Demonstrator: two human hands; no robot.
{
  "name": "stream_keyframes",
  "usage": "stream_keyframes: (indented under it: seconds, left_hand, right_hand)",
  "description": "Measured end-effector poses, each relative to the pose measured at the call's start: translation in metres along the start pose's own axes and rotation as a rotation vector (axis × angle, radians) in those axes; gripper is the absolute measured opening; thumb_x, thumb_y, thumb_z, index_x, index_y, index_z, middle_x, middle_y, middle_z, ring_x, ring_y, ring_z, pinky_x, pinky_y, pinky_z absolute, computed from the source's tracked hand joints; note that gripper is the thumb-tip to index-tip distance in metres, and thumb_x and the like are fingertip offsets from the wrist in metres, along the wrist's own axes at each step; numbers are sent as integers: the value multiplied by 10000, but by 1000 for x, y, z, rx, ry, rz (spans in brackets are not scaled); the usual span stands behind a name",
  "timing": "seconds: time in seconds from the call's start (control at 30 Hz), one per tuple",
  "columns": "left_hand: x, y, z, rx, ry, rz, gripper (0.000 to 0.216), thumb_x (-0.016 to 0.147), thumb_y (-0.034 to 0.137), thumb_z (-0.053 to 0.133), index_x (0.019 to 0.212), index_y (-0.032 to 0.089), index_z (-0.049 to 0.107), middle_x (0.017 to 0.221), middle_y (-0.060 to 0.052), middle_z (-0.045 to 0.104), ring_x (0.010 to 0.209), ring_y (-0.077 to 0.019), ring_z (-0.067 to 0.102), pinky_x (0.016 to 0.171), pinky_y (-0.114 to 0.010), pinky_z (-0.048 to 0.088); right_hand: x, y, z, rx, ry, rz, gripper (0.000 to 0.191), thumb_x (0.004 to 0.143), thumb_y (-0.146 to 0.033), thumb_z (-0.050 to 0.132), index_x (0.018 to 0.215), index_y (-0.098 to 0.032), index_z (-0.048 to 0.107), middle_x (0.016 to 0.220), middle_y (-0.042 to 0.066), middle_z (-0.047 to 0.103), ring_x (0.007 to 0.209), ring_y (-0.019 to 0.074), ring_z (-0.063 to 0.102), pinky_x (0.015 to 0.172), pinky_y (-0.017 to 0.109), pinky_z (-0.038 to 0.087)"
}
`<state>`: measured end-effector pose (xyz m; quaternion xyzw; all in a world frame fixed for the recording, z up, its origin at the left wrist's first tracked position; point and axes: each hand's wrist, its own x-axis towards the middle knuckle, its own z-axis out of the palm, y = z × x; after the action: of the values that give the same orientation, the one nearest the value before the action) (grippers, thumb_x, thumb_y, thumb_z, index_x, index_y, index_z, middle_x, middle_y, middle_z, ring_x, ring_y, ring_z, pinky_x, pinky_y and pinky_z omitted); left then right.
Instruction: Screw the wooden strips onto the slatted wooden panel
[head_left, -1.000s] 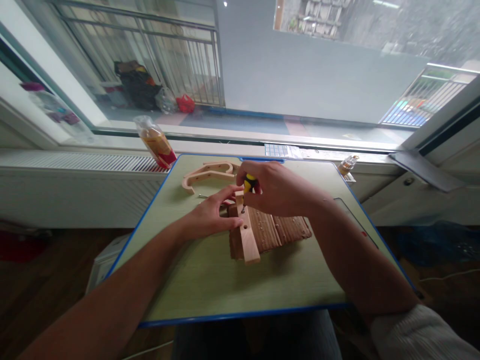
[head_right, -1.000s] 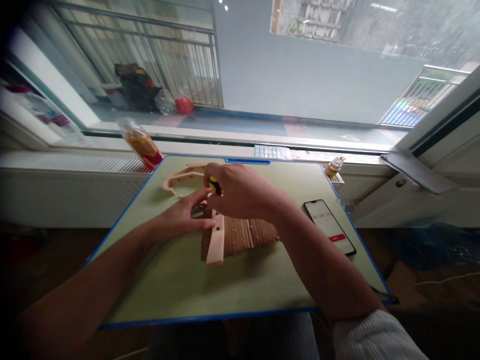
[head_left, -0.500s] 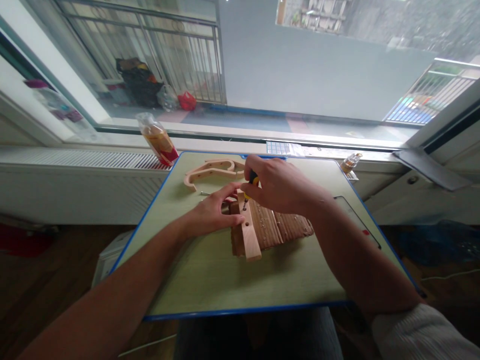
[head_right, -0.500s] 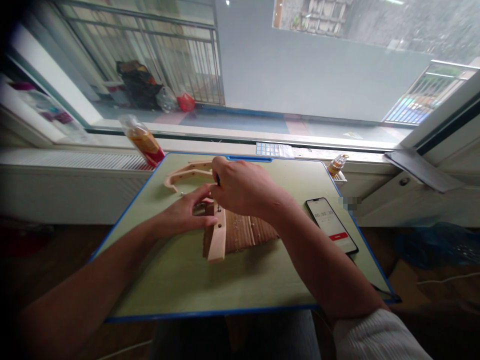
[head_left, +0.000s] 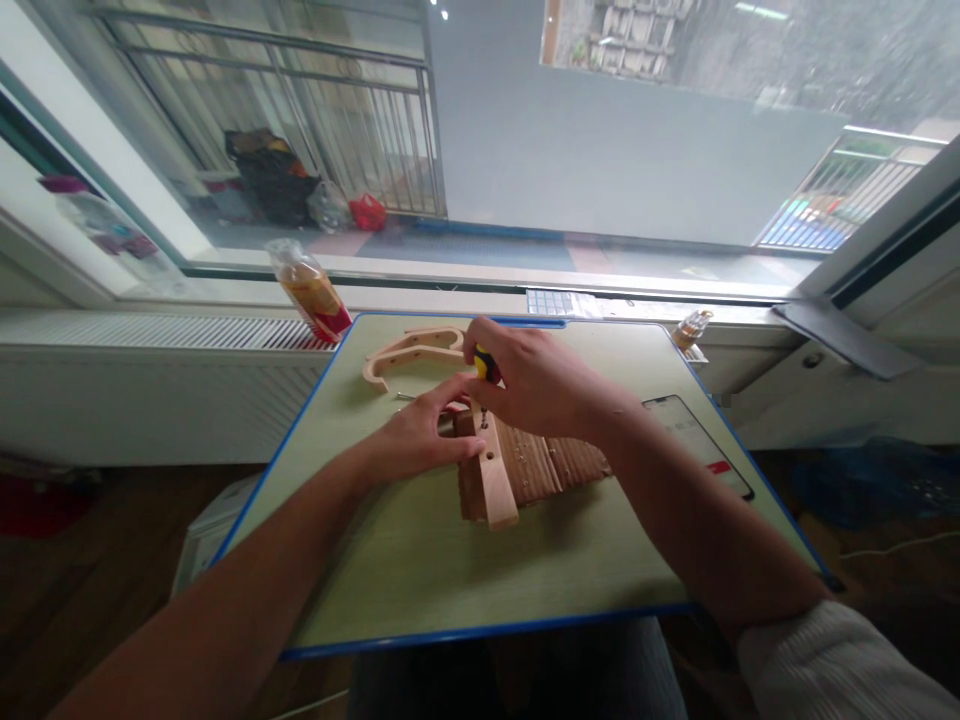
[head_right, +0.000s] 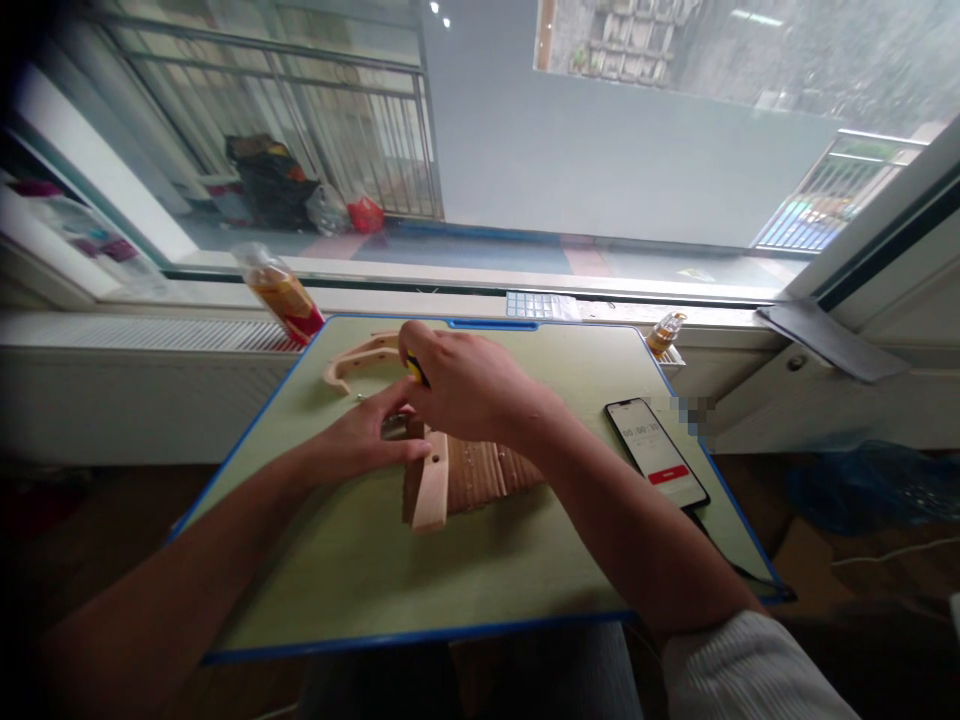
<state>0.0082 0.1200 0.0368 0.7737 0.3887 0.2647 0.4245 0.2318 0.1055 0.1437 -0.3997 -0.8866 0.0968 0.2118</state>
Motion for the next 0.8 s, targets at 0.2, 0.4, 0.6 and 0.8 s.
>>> stream_keyframes:
  seconds: [0.2, 0.4, 0.6, 0.8]
  left_hand:
    - [0, 0, -1, 12, -3, -11, 827, 847, 446, 863, 1573, 262, 512, 1390, -95, 708, 1245, -307, 715, 1116, -467, 587]
    - [0, 0, -1, -1, -2, -19, 796, 848, 433, 858, 1553, 260, 533, 1407, -98, 698, 1281, -311, 700, 1145, -488, 573]
    - [0, 0, 0, -15, -7, 5, 725, 858, 419, 848, 1517, 276, 582, 1395, -74, 715, 1282, -311, 710, 1148, -471, 576]
    - [1, 2, 0, -22, 2, 0, 822, 840, 413, 865, 1583, 291, 536, 1425, -85, 714, 1273, -309, 714, 1143, -480, 578]
  right_hand:
    - [-2, 3, -4, 40, -33, -10, 251, 976, -297, 583, 1205, -194, 589, 1111, 119, 759, 870, 214, 608, 731, 344, 395]
    - [-1, 0, -7, 109, -21, -29, 310, 970, -225, 574, 1271, -191, 635, 1099, 88, 781, 838, 182, 630, 773, 329, 437]
    - [1, -6, -6, -53, -20, 69, 196, 993, -304, 572, 1147, -200, 633, 1055, 108, 791, 847, 220, 629, 697, 346, 349]
    - [-5, 0, -14, 126, -68, -31, 321, 968, -214, 575, 1279, -180, 650, 1242, 124, 789, 926, 201, 672, 806, 330, 456]
